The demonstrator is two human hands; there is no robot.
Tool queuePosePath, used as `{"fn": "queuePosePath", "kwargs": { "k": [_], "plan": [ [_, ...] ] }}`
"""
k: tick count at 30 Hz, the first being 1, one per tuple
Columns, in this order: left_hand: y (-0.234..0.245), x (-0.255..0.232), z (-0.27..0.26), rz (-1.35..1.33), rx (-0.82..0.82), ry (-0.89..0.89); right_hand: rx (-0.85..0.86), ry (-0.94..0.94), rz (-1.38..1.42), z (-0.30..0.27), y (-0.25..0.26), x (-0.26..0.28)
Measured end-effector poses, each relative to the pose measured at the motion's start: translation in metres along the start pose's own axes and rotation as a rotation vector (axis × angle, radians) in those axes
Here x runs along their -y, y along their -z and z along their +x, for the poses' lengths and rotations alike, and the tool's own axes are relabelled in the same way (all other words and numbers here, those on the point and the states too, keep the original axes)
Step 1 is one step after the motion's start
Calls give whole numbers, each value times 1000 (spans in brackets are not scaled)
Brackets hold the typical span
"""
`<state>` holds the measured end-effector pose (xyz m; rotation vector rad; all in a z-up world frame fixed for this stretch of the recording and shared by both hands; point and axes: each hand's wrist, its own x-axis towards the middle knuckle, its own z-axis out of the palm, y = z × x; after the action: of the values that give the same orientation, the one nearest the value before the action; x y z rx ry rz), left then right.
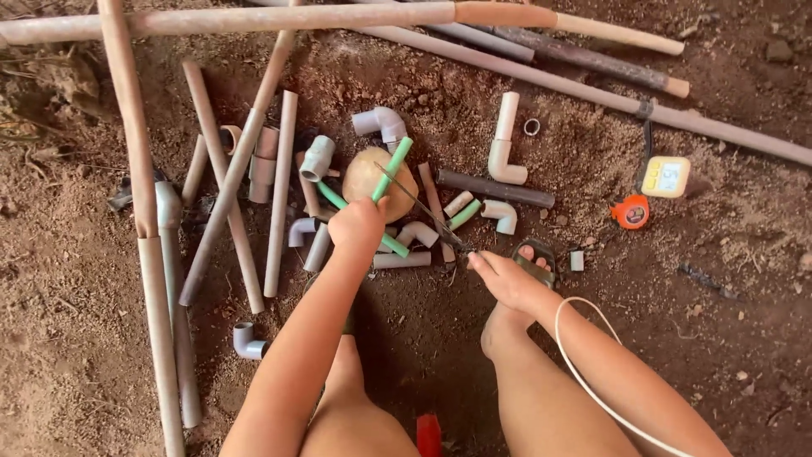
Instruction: The person cuts PVC pipes with pliers, then connects the cut pipes together by hand. The person also scrapes soil from a pipe with a knife.
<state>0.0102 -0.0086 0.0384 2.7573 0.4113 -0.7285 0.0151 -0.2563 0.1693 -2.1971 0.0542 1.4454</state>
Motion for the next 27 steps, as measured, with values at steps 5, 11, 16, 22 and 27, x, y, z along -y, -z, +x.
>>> {"fn": "queuePosePath", "kwargs": {
  "k": [5,11,16,22,27],
  "plan": [
    [-14,1,5,113,-78,-39,-154,-1,-252,12,0,11],
    [-37,-4,5,175,-60,-32,-87,52,-240,37,-5,45],
    [-41,1,13,220,-106,-38,-71,47,-183,10,2,51],
    [-32,-3,6,188,-73,-27,-80,-35,-196,-13,4,11],
    [-37,-9,10,195,-43,9,-88,21,-249,5,9,71]
  ]
}}
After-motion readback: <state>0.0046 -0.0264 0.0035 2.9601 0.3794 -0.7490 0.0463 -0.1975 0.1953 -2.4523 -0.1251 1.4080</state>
